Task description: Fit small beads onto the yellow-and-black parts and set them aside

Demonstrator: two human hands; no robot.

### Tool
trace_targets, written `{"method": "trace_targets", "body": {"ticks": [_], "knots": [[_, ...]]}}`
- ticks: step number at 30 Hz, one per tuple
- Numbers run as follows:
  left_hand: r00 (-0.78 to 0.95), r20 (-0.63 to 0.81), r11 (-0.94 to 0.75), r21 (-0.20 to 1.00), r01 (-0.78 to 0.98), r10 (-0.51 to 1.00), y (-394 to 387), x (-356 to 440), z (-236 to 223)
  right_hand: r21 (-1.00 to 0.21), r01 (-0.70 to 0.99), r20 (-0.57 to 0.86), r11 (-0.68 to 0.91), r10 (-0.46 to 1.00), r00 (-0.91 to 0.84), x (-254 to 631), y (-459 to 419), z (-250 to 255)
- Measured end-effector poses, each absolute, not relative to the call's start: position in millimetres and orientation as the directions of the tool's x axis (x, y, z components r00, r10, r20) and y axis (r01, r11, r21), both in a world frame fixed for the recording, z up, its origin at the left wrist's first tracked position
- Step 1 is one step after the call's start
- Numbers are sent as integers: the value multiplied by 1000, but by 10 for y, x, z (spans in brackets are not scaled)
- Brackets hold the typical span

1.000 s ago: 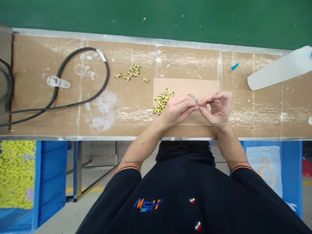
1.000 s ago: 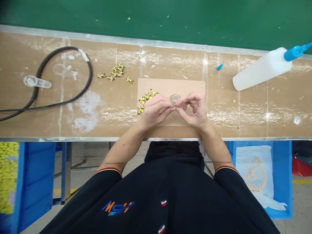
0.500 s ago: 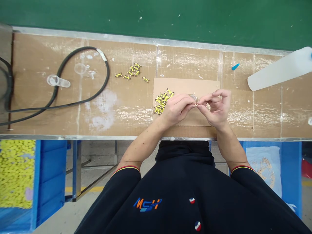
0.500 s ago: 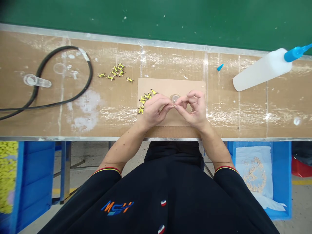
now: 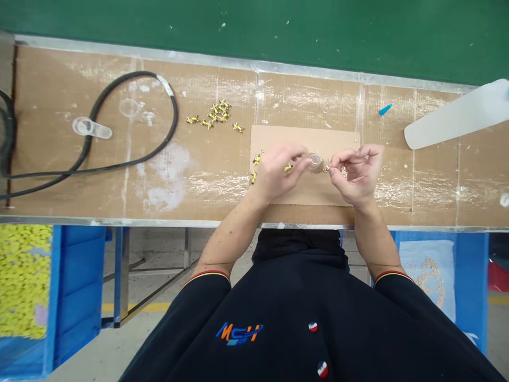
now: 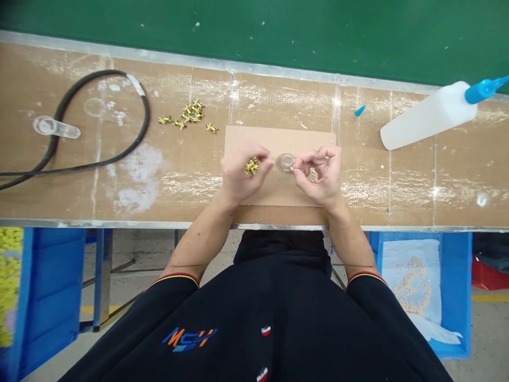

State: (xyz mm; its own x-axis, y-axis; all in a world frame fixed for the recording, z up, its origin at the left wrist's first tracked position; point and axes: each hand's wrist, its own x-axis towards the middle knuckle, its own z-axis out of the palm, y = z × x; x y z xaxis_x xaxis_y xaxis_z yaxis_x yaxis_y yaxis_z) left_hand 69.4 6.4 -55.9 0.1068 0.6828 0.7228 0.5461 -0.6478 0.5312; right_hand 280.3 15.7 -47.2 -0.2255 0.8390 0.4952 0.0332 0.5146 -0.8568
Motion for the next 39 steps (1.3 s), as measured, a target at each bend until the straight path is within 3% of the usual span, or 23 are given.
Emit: {"method": "trace_targets", "body": {"ticks": [3,6,14,22,31,39], "knots": [[-75,561,-391,660,641,825,149,423,-571,-861,132,445,490,854,-268,2933,242,-490],[-132,392,-183,667,722,910,216,212,-603,-832,266,393,487,855,-339,2983,292,-510],[25,70,-59,547,835,997,183,194,-517,-736,448,351,507,852,-389,2900,276,-469],[36,6,-33,537,843,999,202,227,-480,-702,524,336,482,873,-353,2895,273,-515],[64,25,-68,529,846,998,196,288,-477,-687,547,329,479,876,-353,2873,262,-462],[38,22,-44,547,836,999,217,282,-516,-844,212,438,493,861,-258,2896,285,-473]]}}
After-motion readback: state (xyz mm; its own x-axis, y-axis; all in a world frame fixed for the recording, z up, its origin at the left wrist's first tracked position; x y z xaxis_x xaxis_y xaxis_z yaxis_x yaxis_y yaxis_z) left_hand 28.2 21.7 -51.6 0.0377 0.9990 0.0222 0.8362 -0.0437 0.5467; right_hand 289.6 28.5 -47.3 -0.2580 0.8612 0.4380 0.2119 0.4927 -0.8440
